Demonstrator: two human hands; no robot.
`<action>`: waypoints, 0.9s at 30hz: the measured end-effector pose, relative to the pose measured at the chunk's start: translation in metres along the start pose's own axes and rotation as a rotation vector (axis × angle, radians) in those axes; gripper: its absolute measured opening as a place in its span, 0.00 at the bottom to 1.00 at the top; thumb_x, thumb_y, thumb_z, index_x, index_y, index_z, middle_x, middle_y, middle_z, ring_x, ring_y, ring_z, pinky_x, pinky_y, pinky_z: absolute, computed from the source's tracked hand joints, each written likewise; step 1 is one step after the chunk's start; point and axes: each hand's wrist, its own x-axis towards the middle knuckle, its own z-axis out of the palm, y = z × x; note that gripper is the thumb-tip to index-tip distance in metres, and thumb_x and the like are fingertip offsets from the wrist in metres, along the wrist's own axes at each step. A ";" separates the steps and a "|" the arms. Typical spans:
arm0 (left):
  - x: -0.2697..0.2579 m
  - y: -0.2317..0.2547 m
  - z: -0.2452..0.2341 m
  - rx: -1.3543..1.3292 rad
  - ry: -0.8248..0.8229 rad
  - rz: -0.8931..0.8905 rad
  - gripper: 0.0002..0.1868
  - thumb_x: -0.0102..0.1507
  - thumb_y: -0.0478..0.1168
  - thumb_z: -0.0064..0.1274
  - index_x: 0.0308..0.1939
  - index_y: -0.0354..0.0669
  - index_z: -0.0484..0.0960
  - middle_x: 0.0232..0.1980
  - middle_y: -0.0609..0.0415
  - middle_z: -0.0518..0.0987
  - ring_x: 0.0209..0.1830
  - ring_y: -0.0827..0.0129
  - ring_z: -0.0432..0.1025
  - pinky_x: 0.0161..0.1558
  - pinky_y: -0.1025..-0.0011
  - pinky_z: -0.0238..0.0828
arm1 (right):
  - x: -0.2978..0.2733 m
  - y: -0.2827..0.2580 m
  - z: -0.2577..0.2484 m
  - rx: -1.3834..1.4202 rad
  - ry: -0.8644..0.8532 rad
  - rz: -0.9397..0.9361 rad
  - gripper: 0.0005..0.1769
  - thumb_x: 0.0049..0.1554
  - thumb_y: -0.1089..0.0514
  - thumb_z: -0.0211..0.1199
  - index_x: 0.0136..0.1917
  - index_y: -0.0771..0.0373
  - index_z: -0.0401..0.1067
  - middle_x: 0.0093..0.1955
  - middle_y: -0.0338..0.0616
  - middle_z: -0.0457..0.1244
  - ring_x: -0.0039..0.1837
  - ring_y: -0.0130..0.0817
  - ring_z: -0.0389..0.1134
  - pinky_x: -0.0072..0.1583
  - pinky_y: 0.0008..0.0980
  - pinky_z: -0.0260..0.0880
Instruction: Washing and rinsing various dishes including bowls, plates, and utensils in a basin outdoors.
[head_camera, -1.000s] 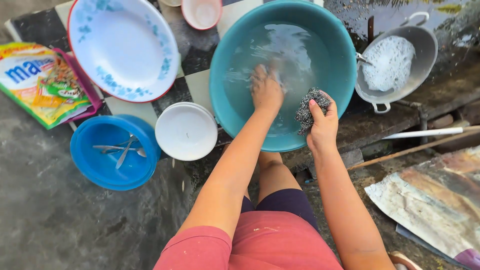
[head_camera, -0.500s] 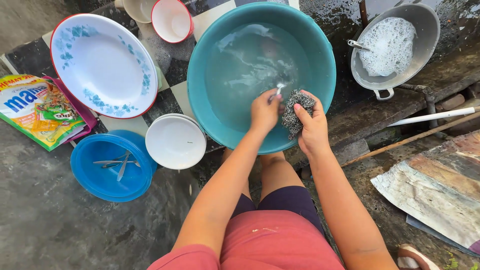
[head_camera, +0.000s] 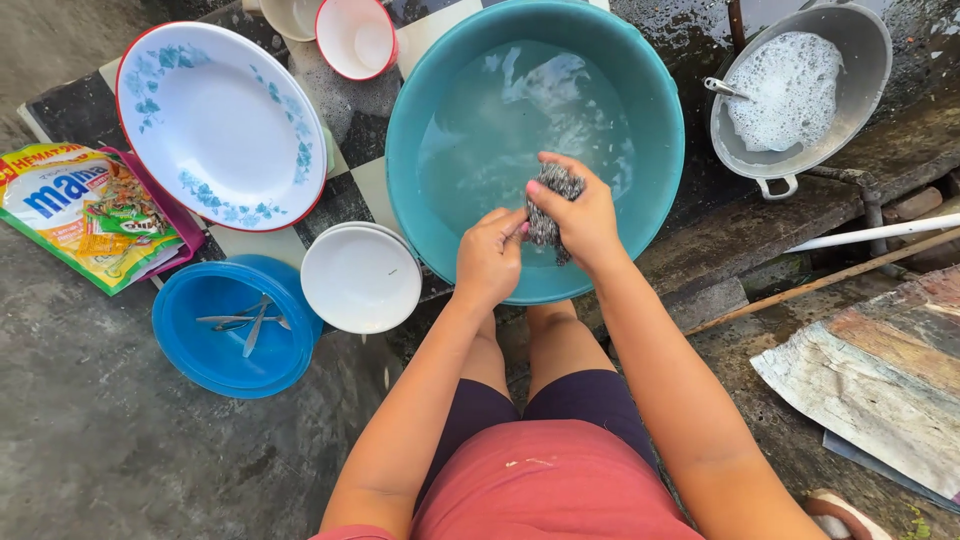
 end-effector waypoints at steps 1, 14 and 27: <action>0.000 -0.002 -0.001 -0.002 0.001 -0.001 0.10 0.66 0.30 0.52 0.49 0.40 0.85 0.39 0.48 0.80 0.38 0.57 0.76 0.40 0.68 0.71 | 0.005 0.005 0.000 -0.002 0.000 0.001 0.27 0.56 0.64 0.71 0.68 0.66 0.70 0.48 0.38 0.67 0.47 0.22 0.67 0.50 0.24 0.72; 0.022 -0.040 -0.007 -0.071 0.068 -0.180 0.12 0.68 0.38 0.50 0.52 0.44 0.86 0.36 0.53 0.81 0.34 0.65 0.77 0.38 0.70 0.72 | 0.060 0.047 -0.036 -0.171 0.133 0.115 0.22 0.60 0.51 0.68 0.60 0.66 0.67 0.48 0.48 0.68 0.45 0.38 0.71 0.44 0.37 0.71; 0.037 -0.021 0.005 -0.273 0.031 -0.487 0.14 0.66 0.39 0.51 0.53 0.40 0.83 0.42 0.51 0.78 0.33 0.57 0.80 0.36 0.64 0.75 | 0.010 0.029 -0.001 -0.419 -0.055 -0.472 0.24 0.53 0.68 0.74 0.62 0.65 0.71 0.67 0.52 0.61 0.69 0.44 0.63 0.69 0.41 0.64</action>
